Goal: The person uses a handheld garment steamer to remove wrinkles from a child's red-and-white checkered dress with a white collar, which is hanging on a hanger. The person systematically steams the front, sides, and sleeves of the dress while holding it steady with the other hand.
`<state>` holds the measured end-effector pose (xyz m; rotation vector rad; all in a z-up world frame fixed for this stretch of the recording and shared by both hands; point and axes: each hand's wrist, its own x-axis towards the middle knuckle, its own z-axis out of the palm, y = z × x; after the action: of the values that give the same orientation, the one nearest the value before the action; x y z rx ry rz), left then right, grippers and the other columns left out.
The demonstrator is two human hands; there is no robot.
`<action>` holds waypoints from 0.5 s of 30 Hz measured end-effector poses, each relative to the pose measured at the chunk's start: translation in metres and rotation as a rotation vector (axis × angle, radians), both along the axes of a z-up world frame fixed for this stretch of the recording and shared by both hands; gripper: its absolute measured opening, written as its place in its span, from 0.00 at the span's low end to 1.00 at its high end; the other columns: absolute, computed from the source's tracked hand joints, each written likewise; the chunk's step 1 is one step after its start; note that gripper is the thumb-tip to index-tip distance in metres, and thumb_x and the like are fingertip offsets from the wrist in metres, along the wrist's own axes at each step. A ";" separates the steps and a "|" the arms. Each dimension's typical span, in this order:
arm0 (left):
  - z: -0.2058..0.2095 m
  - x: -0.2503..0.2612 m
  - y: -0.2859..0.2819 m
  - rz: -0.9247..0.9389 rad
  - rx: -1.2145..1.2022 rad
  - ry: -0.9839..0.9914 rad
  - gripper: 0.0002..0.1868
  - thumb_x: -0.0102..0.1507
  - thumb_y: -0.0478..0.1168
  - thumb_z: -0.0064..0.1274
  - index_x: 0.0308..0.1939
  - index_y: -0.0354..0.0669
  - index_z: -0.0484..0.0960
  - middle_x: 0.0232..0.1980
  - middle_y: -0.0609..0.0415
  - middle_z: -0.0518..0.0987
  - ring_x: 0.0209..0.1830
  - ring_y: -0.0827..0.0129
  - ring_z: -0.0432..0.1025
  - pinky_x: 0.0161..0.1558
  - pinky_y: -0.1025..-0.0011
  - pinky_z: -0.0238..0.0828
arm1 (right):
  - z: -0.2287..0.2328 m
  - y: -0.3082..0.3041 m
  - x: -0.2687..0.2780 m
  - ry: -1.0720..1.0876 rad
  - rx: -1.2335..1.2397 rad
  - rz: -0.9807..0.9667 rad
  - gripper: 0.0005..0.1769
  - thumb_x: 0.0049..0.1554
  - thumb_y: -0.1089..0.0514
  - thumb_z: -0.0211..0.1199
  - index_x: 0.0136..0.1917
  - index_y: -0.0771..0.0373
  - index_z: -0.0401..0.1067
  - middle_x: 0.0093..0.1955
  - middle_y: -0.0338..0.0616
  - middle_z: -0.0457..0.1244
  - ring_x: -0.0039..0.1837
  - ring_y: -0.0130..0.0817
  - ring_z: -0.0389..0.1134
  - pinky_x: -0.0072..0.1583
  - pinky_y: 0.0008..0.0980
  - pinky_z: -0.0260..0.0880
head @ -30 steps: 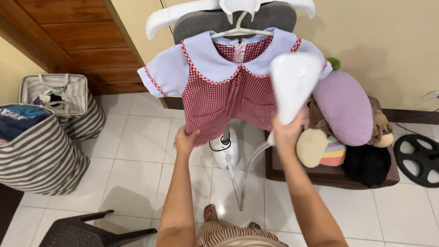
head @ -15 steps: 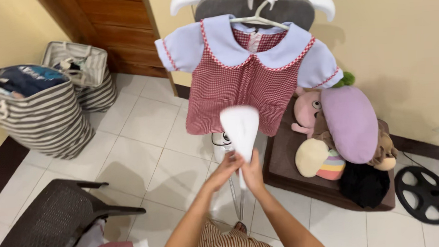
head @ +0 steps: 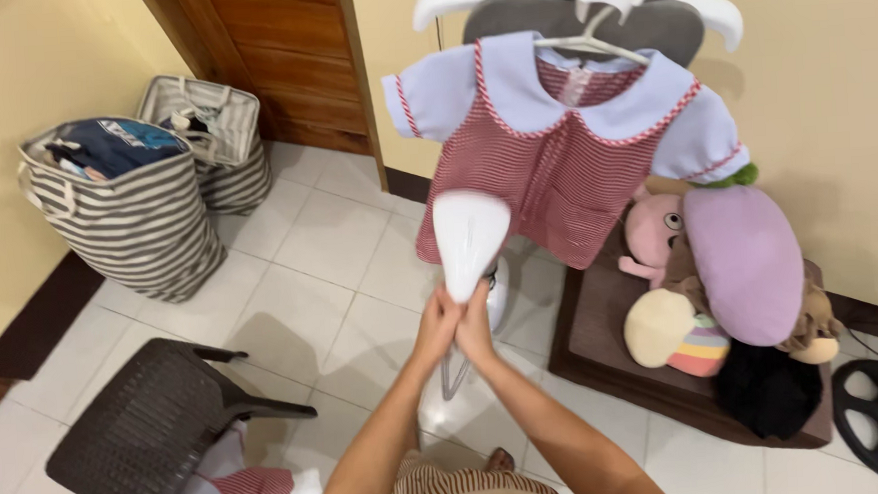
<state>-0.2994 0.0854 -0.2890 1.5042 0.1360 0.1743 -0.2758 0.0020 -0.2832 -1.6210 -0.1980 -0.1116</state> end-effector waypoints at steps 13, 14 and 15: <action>0.133 0.029 0.096 0.033 0.108 -0.262 0.23 0.62 0.40 0.49 0.59 0.31 0.76 0.47 0.43 0.84 0.48 0.65 0.77 0.52 0.67 0.74 | 0.114 0.097 0.023 -0.117 0.101 -0.071 0.26 0.62 0.53 0.63 0.64 0.66 0.54 0.55 0.47 0.59 0.56 0.33 0.63 0.56 0.32 0.67; 0.149 0.035 0.103 0.020 0.124 -0.266 0.23 0.62 0.40 0.49 0.59 0.31 0.76 0.47 0.43 0.84 0.48 0.65 0.77 0.51 0.67 0.74 | 0.128 0.104 0.029 -0.134 0.104 -0.084 0.26 0.62 0.53 0.64 0.64 0.66 0.54 0.55 0.46 0.59 0.56 0.33 0.62 0.56 0.32 0.67; 0.159 0.040 0.109 0.008 0.139 -0.271 0.23 0.63 0.40 0.49 0.59 0.32 0.76 0.47 0.43 0.84 0.48 0.65 0.78 0.51 0.67 0.74 | 0.135 0.110 0.031 -0.152 0.106 -0.094 0.26 0.62 0.53 0.64 0.63 0.66 0.55 0.54 0.46 0.59 0.56 0.33 0.62 0.56 0.32 0.67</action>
<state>-0.2596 0.1946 -0.1300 1.6029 -0.0893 0.3985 -0.2443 0.1120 -0.1482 -1.5169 -0.2285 -0.3135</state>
